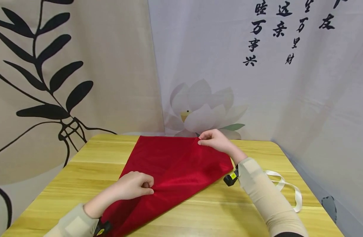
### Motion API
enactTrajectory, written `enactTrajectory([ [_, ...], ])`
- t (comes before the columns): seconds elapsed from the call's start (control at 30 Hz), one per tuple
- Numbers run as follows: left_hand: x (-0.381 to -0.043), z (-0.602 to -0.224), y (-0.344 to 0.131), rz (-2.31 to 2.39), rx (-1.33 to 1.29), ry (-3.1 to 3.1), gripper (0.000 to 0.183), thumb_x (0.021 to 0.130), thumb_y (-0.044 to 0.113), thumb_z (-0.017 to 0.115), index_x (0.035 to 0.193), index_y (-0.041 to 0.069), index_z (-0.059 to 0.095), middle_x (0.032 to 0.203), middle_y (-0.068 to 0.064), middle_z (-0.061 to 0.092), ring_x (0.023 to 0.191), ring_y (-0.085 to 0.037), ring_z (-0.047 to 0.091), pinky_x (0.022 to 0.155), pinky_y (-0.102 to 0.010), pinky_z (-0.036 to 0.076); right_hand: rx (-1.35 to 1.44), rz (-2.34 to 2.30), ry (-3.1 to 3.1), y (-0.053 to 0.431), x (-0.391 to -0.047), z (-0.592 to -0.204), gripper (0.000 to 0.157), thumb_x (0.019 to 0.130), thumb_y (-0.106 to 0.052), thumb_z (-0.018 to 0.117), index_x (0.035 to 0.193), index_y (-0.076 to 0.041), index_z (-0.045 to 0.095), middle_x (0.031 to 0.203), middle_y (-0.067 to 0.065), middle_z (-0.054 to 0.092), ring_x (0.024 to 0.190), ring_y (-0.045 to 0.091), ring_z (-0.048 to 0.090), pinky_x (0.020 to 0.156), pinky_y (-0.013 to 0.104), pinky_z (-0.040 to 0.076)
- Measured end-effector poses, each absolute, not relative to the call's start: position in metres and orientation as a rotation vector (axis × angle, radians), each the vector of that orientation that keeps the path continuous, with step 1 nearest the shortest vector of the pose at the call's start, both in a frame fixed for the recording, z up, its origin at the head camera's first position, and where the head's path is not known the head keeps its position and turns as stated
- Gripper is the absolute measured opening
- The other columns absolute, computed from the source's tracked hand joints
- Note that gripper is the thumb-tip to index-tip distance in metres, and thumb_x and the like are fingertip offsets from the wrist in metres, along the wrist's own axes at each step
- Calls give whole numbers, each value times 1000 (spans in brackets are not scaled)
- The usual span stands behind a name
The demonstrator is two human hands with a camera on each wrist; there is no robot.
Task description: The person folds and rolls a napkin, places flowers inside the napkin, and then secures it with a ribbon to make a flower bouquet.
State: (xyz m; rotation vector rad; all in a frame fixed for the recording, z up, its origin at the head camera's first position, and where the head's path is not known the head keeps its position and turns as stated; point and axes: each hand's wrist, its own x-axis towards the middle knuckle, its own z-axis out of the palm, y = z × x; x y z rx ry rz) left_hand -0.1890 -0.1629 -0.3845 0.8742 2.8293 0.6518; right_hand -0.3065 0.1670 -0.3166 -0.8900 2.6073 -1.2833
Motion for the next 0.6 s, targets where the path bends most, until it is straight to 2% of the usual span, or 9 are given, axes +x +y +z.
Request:
enactTrajectory([
  [0.33,-201,-395,-169,749,849,2778,24,85,27,74,70,25,56,57,15,51,51,-1,42,54,-24,38,-905,-1300,2602,165,-309,-319,12,88,-2,66,95,8,68,86,17,67,78,27,58,70,25,46],
  [0.6,-206,-398,-175,902,769,2681,19,87,25,73,73,23,59,60,8,60,55,-11,60,61,-29,44,-914,-1336,2600,167,-310,-324,12,88,-2,67,96,8,68,86,11,68,77,12,58,73,26,48],
])
